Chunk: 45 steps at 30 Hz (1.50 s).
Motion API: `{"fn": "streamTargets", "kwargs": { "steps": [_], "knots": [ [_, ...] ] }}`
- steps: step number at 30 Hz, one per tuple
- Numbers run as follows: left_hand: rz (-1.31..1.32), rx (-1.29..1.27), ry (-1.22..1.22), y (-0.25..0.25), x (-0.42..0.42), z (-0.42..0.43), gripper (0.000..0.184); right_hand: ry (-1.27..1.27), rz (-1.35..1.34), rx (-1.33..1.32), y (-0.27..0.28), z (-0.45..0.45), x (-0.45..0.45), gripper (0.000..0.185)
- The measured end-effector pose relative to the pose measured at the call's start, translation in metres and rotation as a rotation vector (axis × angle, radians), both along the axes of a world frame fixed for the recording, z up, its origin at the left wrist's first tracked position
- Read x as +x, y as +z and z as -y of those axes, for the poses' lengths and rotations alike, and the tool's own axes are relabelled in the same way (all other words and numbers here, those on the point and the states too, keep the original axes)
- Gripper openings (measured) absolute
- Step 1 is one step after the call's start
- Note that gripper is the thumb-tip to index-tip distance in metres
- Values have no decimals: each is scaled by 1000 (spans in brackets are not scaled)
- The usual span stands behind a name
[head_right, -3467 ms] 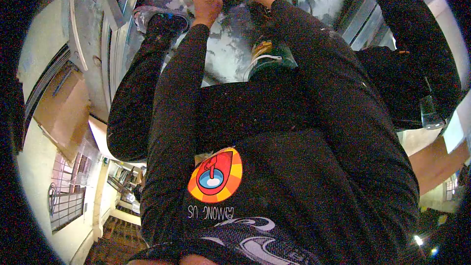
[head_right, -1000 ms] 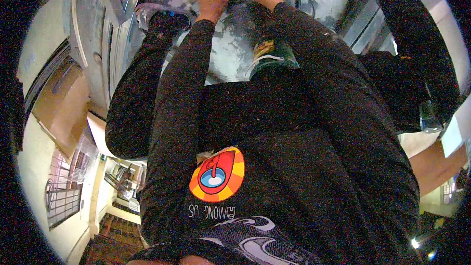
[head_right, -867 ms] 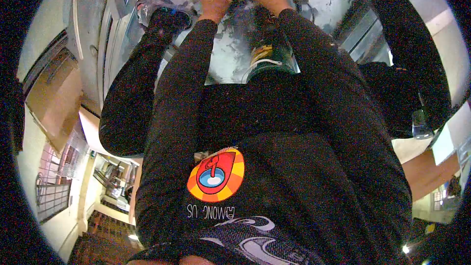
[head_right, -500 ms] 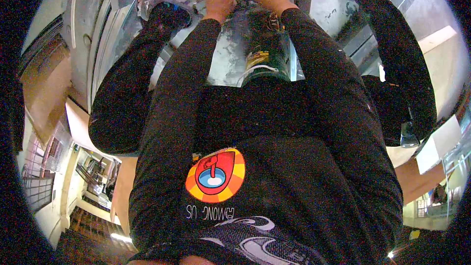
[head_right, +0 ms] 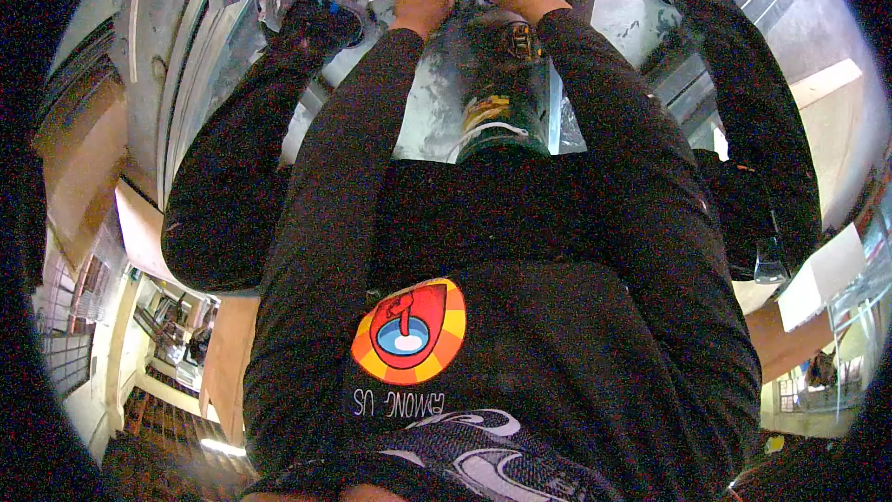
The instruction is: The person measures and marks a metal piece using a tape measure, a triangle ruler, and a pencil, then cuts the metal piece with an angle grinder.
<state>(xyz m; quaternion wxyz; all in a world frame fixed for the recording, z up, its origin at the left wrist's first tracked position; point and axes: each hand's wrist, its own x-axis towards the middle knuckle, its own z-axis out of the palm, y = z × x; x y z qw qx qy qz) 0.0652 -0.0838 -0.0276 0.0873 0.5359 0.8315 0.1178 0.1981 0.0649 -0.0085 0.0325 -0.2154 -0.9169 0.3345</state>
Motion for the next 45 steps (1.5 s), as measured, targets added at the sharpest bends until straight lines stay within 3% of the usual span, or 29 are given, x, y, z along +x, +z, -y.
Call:
{"fn": "streamTargets", "kwargs": {
  "steps": [2,4,11,12,14,16,17,27,29,33,35,39,41,43,45],
  "knots": [
    [-15,-10,1,2,1,-1,29,90,72,62,2,-5,3,21],
    [12,8,28,1,2,-3,17,114,60,75,1,-5,2,21],
    [49,51,34,-4,2,0,16,181,50,111,7,-9,-2,21],
    [31,27,21,-3,1,0,25,180,51,114,12,-12,2,21],
    [12,8,9,0,1,-2,35,342,353,187,20,-16,8,21],
    [37,-56,35,7,2,-4,16,256,243,148,23,-14,8,22],
    [39,-54,39,7,3,-5,16,170,134,105,24,-12,6,22],
    [39,-26,49,7,4,-3,20,183,70,124,8,-13,2,23],
    [26,-6,53,7,3,-6,19,397,346,252,27,-21,12,20],
    [66,-117,34,22,1,-8,23,268,461,164,29,-25,37,22],
    [64,-154,27,28,-5,-5,25,58,223,-108,34,-28,42,25],
    [-95,8,-19,56,-25,-6,23,-172,-24,-147,37,-41,28,25],
    [83,190,168,90,-40,-27,15,-202,-56,-141,65,-48,11,26],
    [130,236,207,124,-52,-54,23,-231,-331,-167,86,-51,-4,37],
    [321,305,278,163,-55,-83,40,-166,-289,-219,130,-46,-15,44]
  ]
}}
